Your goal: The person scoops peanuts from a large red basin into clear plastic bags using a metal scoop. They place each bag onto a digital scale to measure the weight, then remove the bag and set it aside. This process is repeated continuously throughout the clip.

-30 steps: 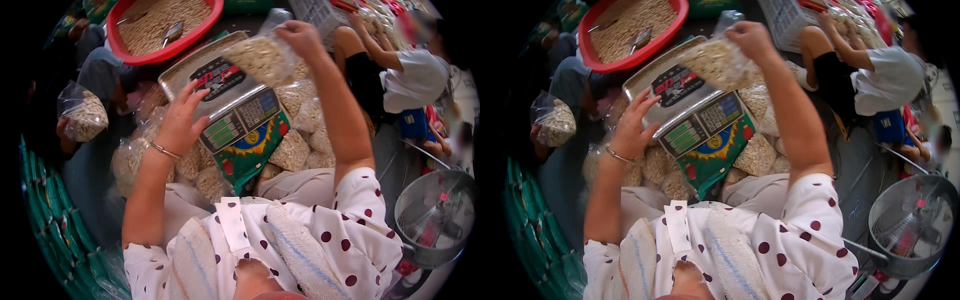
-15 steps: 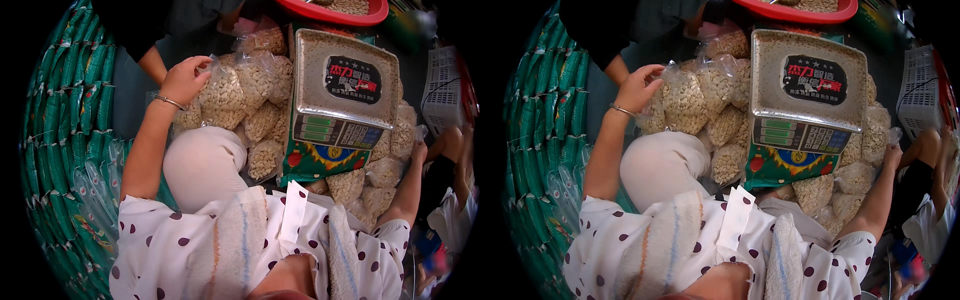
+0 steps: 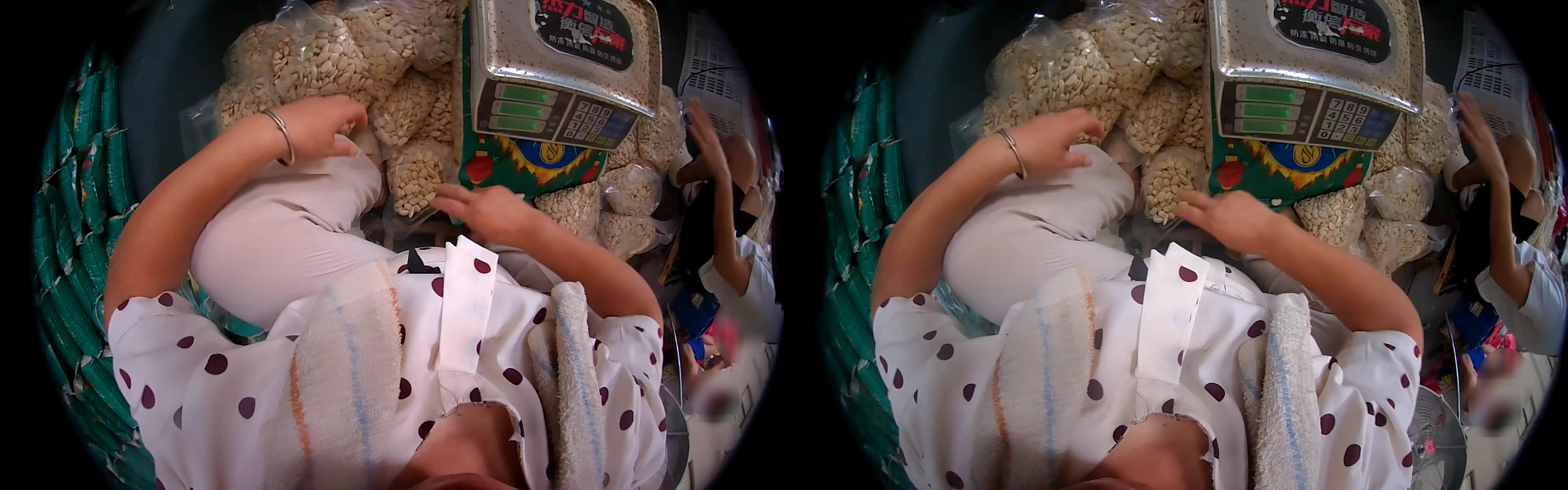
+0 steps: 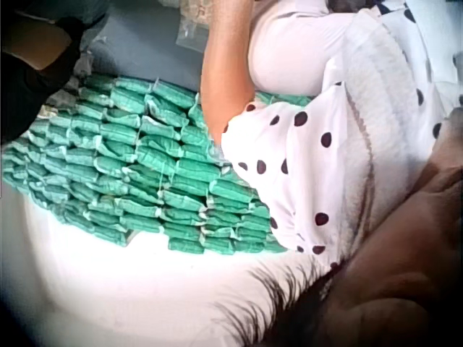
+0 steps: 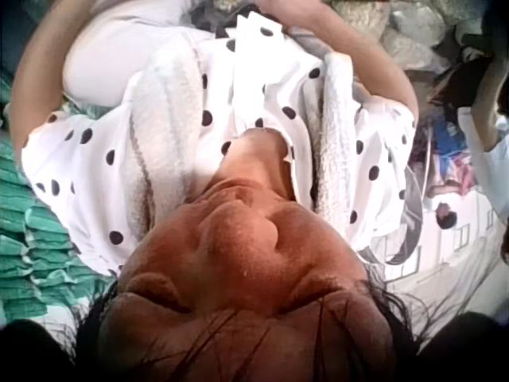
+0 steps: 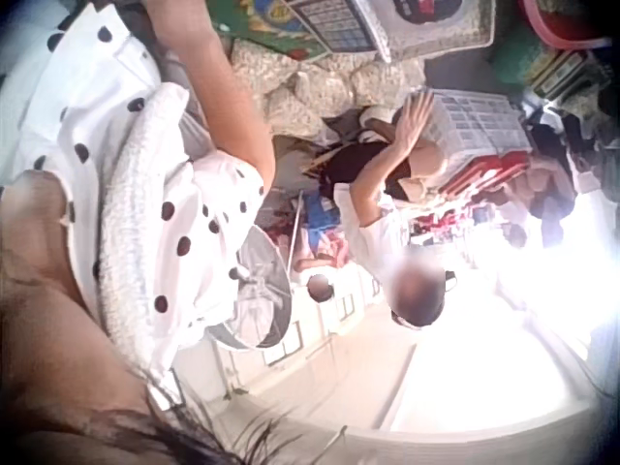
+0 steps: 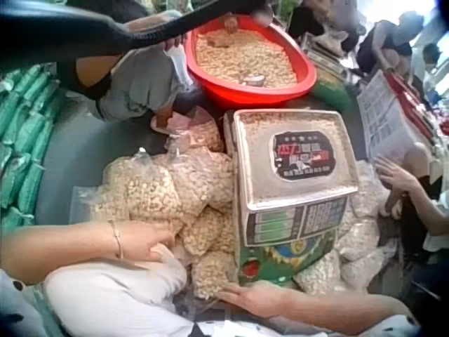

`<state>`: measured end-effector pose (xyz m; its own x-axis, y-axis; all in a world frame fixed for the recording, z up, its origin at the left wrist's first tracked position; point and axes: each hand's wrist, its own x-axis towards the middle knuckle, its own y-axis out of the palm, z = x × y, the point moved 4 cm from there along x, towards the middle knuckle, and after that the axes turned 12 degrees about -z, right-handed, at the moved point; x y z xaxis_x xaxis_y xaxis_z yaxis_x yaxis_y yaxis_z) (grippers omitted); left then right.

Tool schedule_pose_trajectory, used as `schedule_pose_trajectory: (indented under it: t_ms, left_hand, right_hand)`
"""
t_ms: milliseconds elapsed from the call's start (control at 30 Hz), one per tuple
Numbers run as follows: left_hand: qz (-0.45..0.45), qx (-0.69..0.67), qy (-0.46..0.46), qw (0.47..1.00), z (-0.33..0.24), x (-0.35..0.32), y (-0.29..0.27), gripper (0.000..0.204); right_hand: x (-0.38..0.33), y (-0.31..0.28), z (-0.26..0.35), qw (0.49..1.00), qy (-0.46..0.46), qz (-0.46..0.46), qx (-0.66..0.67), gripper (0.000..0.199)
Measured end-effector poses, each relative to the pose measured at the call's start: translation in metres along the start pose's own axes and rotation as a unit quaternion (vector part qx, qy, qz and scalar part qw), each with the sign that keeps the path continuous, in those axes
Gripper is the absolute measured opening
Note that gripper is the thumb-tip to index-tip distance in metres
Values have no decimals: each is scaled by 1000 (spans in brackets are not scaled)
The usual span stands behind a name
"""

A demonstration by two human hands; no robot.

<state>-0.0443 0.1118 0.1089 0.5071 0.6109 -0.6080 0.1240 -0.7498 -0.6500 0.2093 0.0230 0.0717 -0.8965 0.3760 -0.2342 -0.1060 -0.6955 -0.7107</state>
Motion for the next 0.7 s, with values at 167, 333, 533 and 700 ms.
schedule_pose_trajectory:
  t_ms: [167, 333, 533, 700]
  left_hand:
    - [127, -45, -194, 972, 12, 15, 68, 92]
    - [-20, 67, -127, 989, -26, 69, 154, 59]
    - [-59, 129, -77, 987, 2, 62, 131, 21]
    - [-225, 13, -16, 974, -38, -8, 13, 16]
  right_hand:
    - [29, 96, -17, 994, 67, 17, -89, 38]
    - [32, 136, -35, 994, 37, 31, -99, 15]
    - [16, 68, 7, 994, 28, -108, 13, 9]
    - [-22, -54, 57, 969, 32, -233, 69, 6]
